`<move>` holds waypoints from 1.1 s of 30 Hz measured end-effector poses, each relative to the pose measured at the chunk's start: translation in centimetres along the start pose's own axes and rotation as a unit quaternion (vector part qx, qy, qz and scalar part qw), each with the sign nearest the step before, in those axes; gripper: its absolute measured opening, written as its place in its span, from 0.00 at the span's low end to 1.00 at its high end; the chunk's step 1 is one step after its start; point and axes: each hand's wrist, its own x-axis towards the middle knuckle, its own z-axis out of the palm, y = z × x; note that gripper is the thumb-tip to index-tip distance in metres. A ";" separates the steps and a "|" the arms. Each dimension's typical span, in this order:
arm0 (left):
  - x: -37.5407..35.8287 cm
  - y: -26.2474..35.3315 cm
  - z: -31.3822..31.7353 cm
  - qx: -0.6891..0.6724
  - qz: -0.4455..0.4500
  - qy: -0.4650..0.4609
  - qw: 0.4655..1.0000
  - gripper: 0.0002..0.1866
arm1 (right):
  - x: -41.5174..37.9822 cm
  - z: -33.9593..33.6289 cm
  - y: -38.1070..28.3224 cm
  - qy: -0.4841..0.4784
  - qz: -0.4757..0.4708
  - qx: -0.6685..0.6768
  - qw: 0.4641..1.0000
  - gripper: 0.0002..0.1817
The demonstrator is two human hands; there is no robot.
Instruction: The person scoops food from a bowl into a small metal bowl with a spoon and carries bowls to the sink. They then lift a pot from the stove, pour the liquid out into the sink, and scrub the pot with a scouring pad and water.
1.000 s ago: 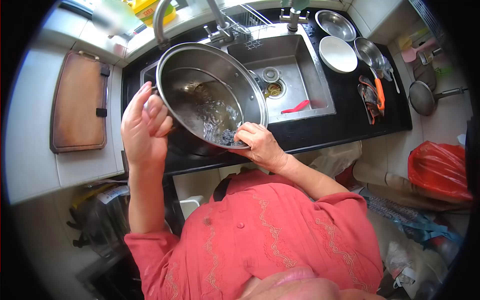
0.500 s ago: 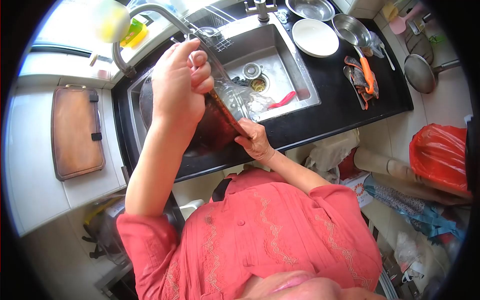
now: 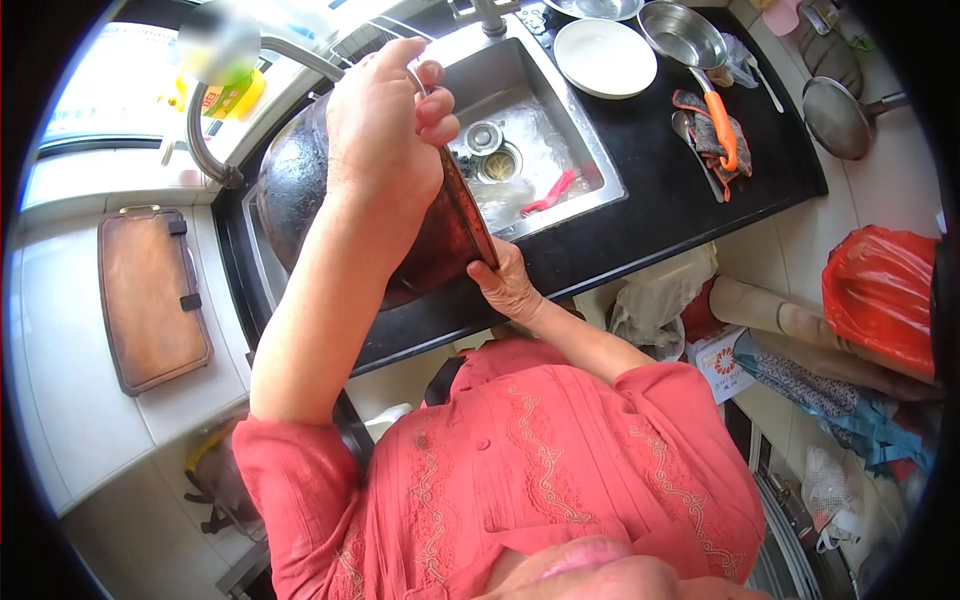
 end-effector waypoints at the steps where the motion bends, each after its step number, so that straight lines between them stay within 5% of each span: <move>1: 0.0 0.1 0.1 0.000 0.003 0.003 1.000 0.08 | 0.0 0.2 -0.4 -0.008 0.018 0.014 1.000 0.28; 9: -1.5 2.3 -3.5 -0.032 0.019 0.025 0.999 0.07 | 0.0 2.5 -0.4 -0.073 0.042 0.045 0.995 0.27; 16: -8.5 7.0 -12.8 -0.099 0.065 -0.023 0.993 0.07 | 1.3 5.0 -2.3 -0.182 -0.080 -0.130 0.971 0.17; 20: -13.0 7.8 -18.3 -0.100 0.104 0.155 0.977 0.12 | 2.0 7.0 -4.3 -0.240 -0.143 -0.240 0.930 0.19; 24: -16.3 6.4 -24.2 -0.082 0.127 0.192 0.970 0.20 | 1.9 9.0 -5.2 -0.297 -0.193 -0.317 0.880 0.20; 33: -19.8 4.2 -31.0 -0.130 0.154 0.289 0.936 0.14 | 2.2 13.5 -4.4 -0.378 -0.253 -0.372 0.809 0.24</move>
